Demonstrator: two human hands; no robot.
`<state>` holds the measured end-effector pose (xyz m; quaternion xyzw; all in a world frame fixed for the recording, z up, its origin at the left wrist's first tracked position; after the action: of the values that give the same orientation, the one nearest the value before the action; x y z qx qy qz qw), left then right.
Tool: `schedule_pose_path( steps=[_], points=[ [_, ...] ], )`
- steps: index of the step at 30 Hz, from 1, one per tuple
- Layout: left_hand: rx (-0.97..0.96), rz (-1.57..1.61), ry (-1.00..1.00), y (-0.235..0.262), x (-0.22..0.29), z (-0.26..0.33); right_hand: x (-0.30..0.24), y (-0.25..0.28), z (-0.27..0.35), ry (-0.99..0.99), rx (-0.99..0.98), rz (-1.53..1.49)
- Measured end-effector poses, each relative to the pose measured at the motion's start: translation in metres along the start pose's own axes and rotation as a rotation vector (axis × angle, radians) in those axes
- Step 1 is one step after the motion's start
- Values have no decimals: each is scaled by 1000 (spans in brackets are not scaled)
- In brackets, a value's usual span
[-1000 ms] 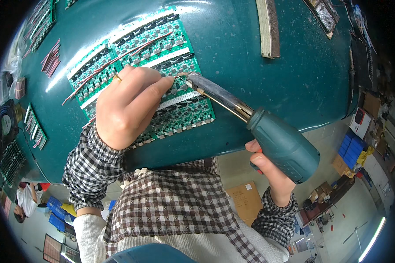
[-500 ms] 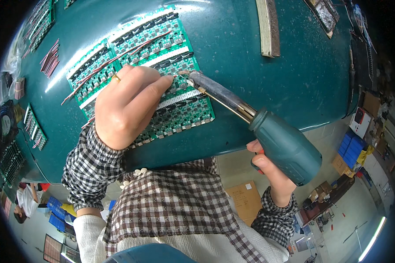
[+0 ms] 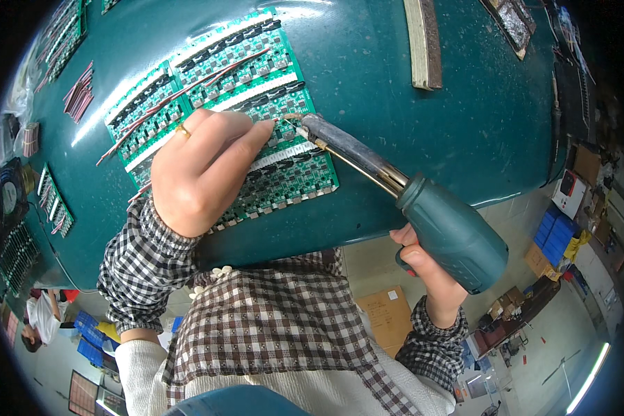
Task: The person solders wires onto circuit boards by positioning each wire onto the board by hand and attaching it with a soldering iron.
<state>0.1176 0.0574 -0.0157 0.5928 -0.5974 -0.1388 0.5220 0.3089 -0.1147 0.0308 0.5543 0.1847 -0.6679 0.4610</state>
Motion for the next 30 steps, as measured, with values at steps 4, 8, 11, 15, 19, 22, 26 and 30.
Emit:
schedule_pose_path(
  steps=[4,8,11,15,19,22,26,30],
  points=[
    [-3,-13,-8,-1,-1,1,0,1,-1,-11,-7,-9],
    [13,-48,-19,-2,1,2,-2,0,-2,34,-98,-148],
    [12,-67,-7,-3,4,3,-2,0,-1,28,-87,-148],
    [13,-27,-5,-3,1,1,-1,1,0,24,-76,-153],
    [-22,31,55,-1,-1,0,1,2,1,-18,18,-11],
    [-27,74,68,0,-3,-1,-2,1,0,14,-82,-147],
    [-44,58,59,0,-5,-1,-1,1,1,9,-84,-155],
    [-50,54,55,1,-5,-2,0,1,1,18,-103,-164]
  ],
)
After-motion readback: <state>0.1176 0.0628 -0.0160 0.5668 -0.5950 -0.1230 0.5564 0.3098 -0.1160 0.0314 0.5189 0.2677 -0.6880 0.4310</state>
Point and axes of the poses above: each hand's wrist, its own z-axis away from the middle knuckle, its own y-axis out of the back of the hand, x = y × z, the point moved 3 cm from there along -z, towards the middle knuckle, and after that the axes turned 3 degrees about x, right-handed, at the moved point
